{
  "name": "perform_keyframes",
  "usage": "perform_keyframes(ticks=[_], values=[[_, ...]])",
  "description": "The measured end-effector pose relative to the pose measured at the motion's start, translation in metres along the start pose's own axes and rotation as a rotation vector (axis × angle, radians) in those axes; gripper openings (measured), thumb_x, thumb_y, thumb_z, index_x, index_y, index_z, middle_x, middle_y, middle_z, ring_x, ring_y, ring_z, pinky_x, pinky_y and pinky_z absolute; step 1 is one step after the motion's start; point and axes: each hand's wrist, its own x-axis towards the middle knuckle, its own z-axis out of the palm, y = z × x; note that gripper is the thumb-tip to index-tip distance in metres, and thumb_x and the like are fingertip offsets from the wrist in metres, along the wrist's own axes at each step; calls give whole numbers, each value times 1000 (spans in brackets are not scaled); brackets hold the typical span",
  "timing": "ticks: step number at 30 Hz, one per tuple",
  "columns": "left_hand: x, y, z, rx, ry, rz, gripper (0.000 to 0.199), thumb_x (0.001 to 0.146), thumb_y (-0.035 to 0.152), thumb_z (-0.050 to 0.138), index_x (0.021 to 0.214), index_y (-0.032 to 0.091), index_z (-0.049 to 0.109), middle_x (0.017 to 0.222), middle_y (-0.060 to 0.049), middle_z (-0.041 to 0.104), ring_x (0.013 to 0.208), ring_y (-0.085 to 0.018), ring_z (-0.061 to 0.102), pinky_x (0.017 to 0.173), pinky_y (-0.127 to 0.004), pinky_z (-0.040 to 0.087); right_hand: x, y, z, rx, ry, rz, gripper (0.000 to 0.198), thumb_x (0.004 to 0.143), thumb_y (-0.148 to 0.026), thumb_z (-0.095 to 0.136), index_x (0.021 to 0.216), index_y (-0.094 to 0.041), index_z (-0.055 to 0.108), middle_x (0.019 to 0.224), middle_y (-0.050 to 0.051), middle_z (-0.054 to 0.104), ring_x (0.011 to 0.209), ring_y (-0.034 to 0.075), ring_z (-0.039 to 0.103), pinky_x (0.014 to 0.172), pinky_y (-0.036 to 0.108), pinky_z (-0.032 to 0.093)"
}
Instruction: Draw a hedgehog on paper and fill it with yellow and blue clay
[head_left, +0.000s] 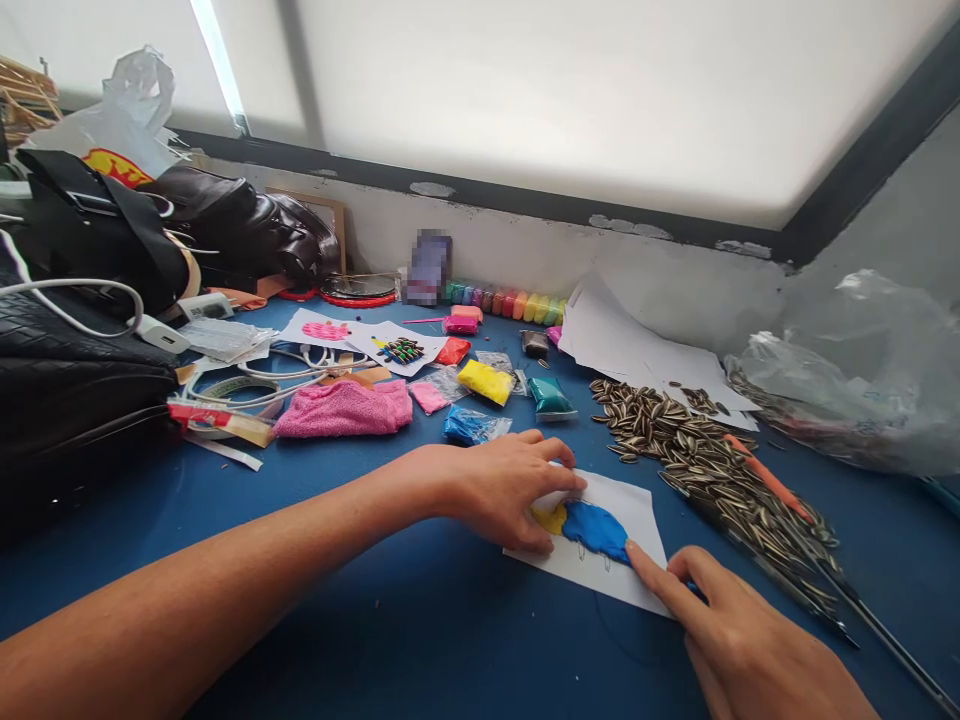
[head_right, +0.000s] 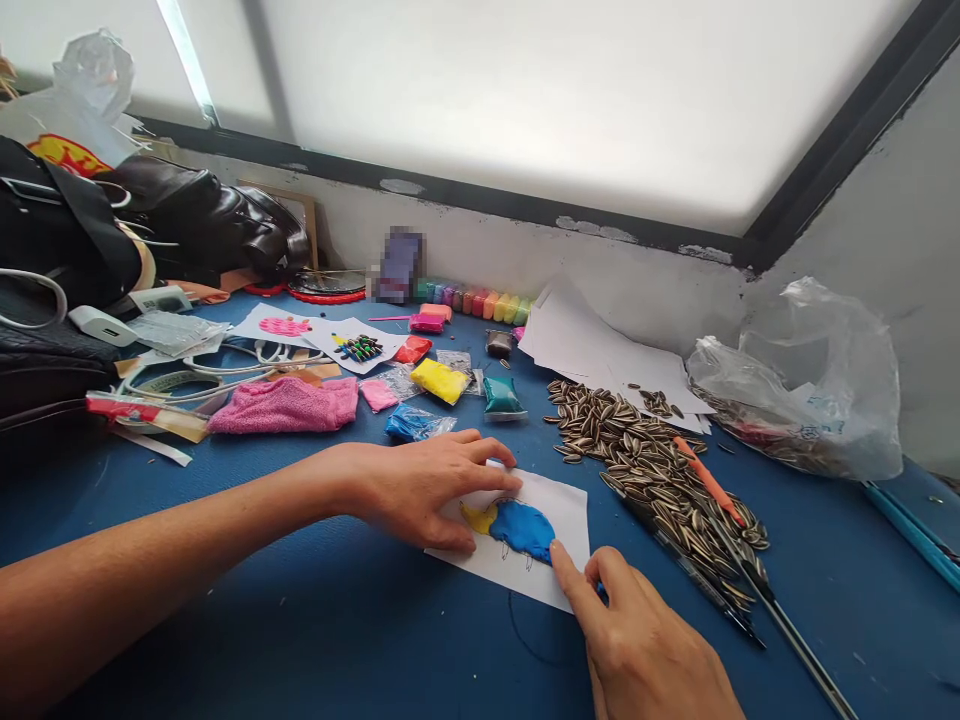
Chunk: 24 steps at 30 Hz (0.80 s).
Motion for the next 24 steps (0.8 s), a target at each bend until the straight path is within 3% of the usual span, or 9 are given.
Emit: perform_keyframes(ticks=[6, 13, 19, 24], values=[[0, 0, 0, 7, -5, -1, 58, 80, 36, 65, 134, 22, 49, 143, -9, 40, 124, -28, 42, 104, -40, 40, 3, 0, -4, 35, 5, 36, 51, 88, -6, 32, 134, -14, 54, 83, 4, 54, 52, 7, 60, 40, 11, 43], [0, 0, -1, 6, -7, -9, 58, 80, 36, 66, 134, 22, 50, 143, -9, 40, 124, -27, 42, 105, -39, 39, 5, -6, -4, 55, 11, -4, 60, 77, 2, 32, 126, -19, 61, 78, 3, 54, 50, 6, 59, 41, 12, 43], [0, 1, 0, 6, -7, -1, 55, 81, 38, 66, 131, 21, 52, 142, -9, 40, 123, -27, 43, 105, -38, 39, 14, 5, -17, 153, 37, 7, 55, 84, -2, 33, 130, -20, 57, 83, 3, 55, 52, 5, 58, 44, 11, 44], [-1, 1, 0, 9, -15, -10, 55, 81, 39, 66, 131, 22, 52, 142, -8, 40, 123, -27, 43, 104, -38, 39, 40, 11, -28, 301, -19, 68, 33, 91, -13, 40, 115, -22, 62, 80, 1, 57, 57, 8, 61, 49, 14, 48]])
